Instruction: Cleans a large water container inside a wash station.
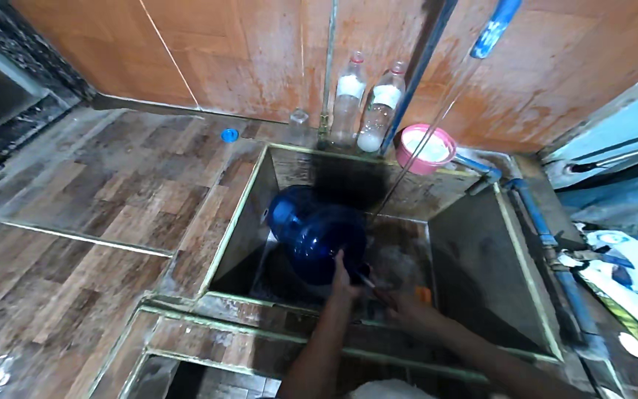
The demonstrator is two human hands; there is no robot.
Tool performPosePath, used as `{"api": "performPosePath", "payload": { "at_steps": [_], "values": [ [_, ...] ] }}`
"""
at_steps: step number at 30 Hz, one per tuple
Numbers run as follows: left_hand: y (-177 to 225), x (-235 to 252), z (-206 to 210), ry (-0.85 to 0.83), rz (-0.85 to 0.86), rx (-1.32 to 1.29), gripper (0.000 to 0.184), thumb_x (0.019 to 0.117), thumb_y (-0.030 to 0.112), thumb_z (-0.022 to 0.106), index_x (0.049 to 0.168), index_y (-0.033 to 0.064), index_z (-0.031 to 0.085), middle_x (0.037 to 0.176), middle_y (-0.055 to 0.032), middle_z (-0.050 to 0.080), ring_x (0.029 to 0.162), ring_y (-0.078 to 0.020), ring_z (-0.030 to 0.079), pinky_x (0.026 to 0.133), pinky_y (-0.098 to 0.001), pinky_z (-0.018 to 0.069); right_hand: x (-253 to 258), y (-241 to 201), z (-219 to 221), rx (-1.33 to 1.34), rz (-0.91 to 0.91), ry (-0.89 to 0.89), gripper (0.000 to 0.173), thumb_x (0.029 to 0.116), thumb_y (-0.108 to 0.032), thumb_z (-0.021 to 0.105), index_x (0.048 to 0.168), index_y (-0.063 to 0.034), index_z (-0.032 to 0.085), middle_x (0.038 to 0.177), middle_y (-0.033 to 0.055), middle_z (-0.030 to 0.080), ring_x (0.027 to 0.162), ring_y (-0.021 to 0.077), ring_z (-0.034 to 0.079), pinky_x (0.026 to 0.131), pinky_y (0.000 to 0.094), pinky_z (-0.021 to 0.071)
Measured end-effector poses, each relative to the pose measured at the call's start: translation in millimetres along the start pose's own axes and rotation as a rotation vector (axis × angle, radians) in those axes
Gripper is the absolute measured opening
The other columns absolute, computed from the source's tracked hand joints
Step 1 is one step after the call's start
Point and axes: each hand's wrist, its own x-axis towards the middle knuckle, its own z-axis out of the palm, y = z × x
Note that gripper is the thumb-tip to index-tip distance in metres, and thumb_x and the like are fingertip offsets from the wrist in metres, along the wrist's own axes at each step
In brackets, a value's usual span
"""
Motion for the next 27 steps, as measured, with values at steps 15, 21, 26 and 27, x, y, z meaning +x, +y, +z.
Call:
{"api": "performPosePath", "payload": {
  "at_steps": [15, 21, 26, 27],
  "values": [
    [-25.9, 13.5, 6.5, 0.107, 0.058, 0.095, 0.026, 0.1034, 0.033, 0.052, 0.113, 0.0095, 0.054, 0.088, -0.0098, 0.059, 0.072, -0.0219, 0.061, 0.062, -0.0397, 0.0544, -62.4, 69.5, -2.2, -0.18, 0.061, -0.002, 0.041, 0.1059, -0.023, 0.055, 0.14, -0.0006, 0.052, 0.112, 0.026, 0.068, 0.103, 0.0402, 0.068, 0.092, 0.0546, 0.0528],
    [-14.3, 6.9, 6.1, -0.02, 0.174, -0.216, 0.045, 0.1056, 0.051, 0.036, 0.113, 0.0102, 0.052, 0.084, -0.0118, 0.065, 0.07, -0.024, 0.067, 0.059, -0.0384, 0.0584, -99.6, 115.7, 14.5, 0.496, -0.04, -0.166, 0.016, 0.1014, -0.019, 0.049, 0.114, -0.0121, 0.056, 0.063, -0.0023, 0.048, 0.047, 0.007, 0.044, 0.043, 0.0223, 0.0396],
    [-38.5, 9.7, 3.7, 0.054, 0.129, 0.062, 0.035, 0.1046, 0.03, 0.054, 0.132, 0.0083, 0.055, 0.108, -0.012, 0.062, 0.091, -0.0227, 0.06, 0.076, -0.0424, 0.0524, -119.5, 157.6, -3.7, -0.41, 0.099, 0.287, 0.043, 0.1021, -0.018, 0.056, 0.139, 0.0039, 0.055, 0.117, 0.0339, 0.068, 0.107, 0.0525, 0.067, 0.089, 0.0714, 0.05],
    [-41.7, 14.8, 9.3, 0.041, 0.157, 0.008, 0.032, 0.1046, 0.029, 0.054, 0.127, 0.0074, 0.056, 0.098, -0.0105, 0.061, 0.079, -0.0201, 0.06, 0.067, -0.0378, 0.0528, -118.4, 160.8, 2.9, -0.277, 0.049, 0.236, 0.045, 0.102, -0.015, 0.056, 0.143, 0.0019, 0.054, 0.123, 0.0286, 0.068, 0.111, 0.0431, 0.068, 0.094, 0.0626, 0.0525]
  ]
}}
